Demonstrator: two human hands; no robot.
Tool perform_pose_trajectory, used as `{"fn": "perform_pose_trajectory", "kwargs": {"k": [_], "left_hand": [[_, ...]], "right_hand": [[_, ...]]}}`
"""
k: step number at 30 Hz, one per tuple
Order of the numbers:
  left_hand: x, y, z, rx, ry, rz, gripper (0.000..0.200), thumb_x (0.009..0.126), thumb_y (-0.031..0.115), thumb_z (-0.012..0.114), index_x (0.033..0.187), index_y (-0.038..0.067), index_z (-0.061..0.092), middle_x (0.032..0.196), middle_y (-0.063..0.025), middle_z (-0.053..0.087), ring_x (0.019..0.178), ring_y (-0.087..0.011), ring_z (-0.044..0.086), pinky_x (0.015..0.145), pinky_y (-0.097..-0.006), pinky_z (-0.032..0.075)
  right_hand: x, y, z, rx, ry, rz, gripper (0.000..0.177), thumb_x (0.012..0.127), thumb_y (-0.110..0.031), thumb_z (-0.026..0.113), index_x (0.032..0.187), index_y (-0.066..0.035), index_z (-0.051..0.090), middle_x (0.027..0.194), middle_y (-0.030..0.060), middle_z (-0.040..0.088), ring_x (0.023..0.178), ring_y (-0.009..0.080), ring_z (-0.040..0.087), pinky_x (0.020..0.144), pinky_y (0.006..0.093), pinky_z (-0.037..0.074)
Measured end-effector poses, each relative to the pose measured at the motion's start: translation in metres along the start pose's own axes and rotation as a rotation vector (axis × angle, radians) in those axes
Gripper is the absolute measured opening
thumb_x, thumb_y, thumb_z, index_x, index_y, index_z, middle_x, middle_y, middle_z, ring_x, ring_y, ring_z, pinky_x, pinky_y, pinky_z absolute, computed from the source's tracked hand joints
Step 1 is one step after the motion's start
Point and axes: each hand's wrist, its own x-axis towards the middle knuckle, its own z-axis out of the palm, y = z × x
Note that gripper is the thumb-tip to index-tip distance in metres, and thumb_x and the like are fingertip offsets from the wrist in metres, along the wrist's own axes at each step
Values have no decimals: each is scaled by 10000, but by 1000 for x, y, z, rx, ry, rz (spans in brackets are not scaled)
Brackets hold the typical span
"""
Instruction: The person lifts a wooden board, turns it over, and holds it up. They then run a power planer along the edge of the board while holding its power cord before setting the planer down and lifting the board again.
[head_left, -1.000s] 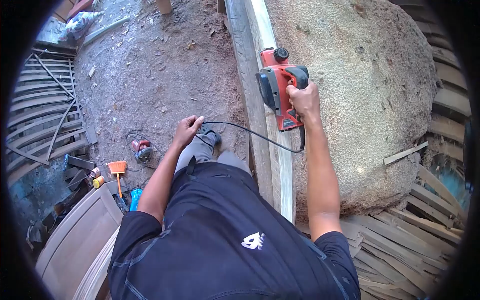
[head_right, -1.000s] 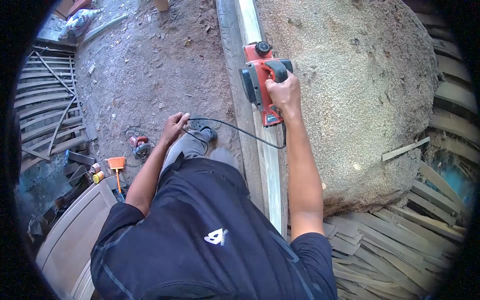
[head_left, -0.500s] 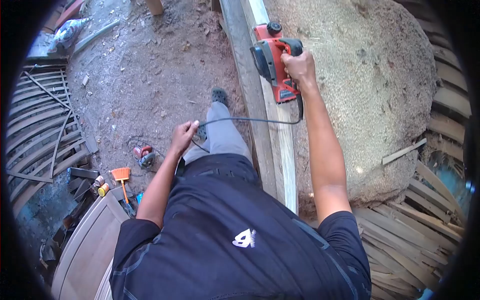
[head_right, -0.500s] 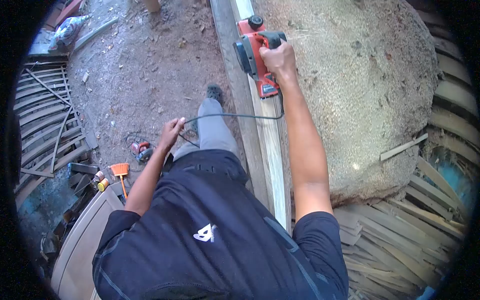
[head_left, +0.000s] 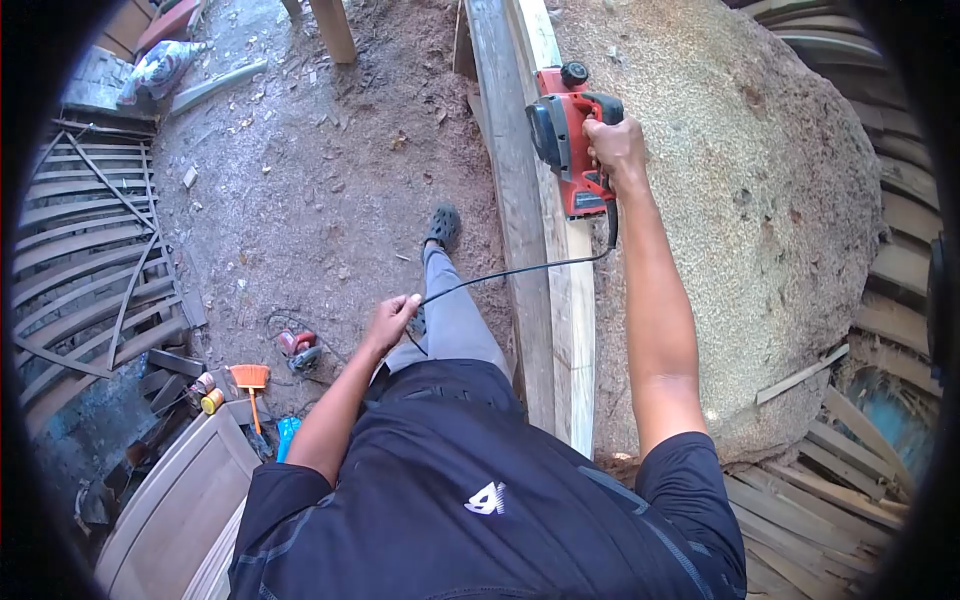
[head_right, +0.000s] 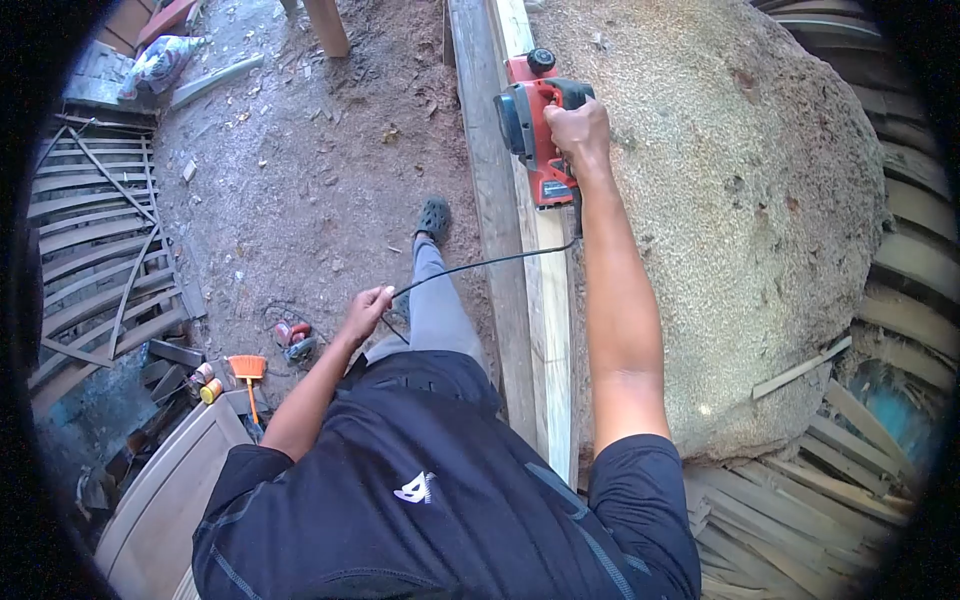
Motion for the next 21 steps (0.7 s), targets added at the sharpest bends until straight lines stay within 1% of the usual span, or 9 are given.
{"fn": "perform_pose_trajectory", "kwargs": {"k": [1,2,4,8,12,14,18,20,21], "left_hand": [[5,3,-1,19,-30,-16,462,1018,422,551,728,65,587,671,55,490,649,-62,429,600,-262,358],[12,6,-2,16,-35,-21,462,1018,422,551,728,65,587,671,55,490,649,-62,429,600,-262,358],[28,18,-4,17,-61,-63,470,1020,432,542,738,59,588,688,47,501,664,-66,440,608,-267,365],[63,35,-10,-39,-70,-61,476,1020,441,537,753,51,589,705,37,515,677,-74,451,616,-272,373],[97,41,-14,-41,-76,-109,462,1004,443,561,758,55,597,685,43,511,664,-67,444,605,-271,369],[115,38,-14,-79,-83,-110,460,1002,446,562,760,57,598,676,44,499,655,-66,437,602,-272,364],[148,42,-12,-117,-64,-137,459,999,445,565,759,56,610,668,47,485,647,-70,431,588,-279,358],[158,52,-12,-102,-52,-135,467,1000,448,562,756,55,616,661,45,488,639,-68,433,581,-276,355],[163,55,-13,-101,-78,-161,464,1009,451,552,764,62,615,688,37,518,663,-72,459,609,-268,377]], "right_hand": [[10,-5,2,-13,-13,50,185,775,-147,651,621,-53,612,551,16,549,457,106,514,430,295,375],[19,-10,4,-18,-14,55,185,775,-147,651,621,-53,612,551,16,549,457,106,514,430,295,375],[42,-21,11,30,-40,19,179,776,-149,652,631,-50,617,557,21,558,463,106,515,434,294,377],[86,-39,27,27,-24,68,169,775,-153,653,649,-42,631,566,19,561,466,107,512,435,300,378],[134,-54,41,3,-45,81,159,772,-155,651,657,-47,632,563,19,560,466,110,517,434,302,381],[158,-62,49,7,-27,65,223,753,-192,666,697,24,667,573,66,593,486,158,568,480,344,462],[197,-80,60,-22,-39,38,224,750,-191,665,740,33,678,596,78,607,501,167,581,486,349,471],[211,-85,64,-14,-44,46,263,746,-217,668,801,39,694,634,106,637,548,195,617,535,363,500],[220,-85,67,-18,-45,45,263,746,-217,668,801,39,694,634,106,637,548,195,617,535,363,500]]}}
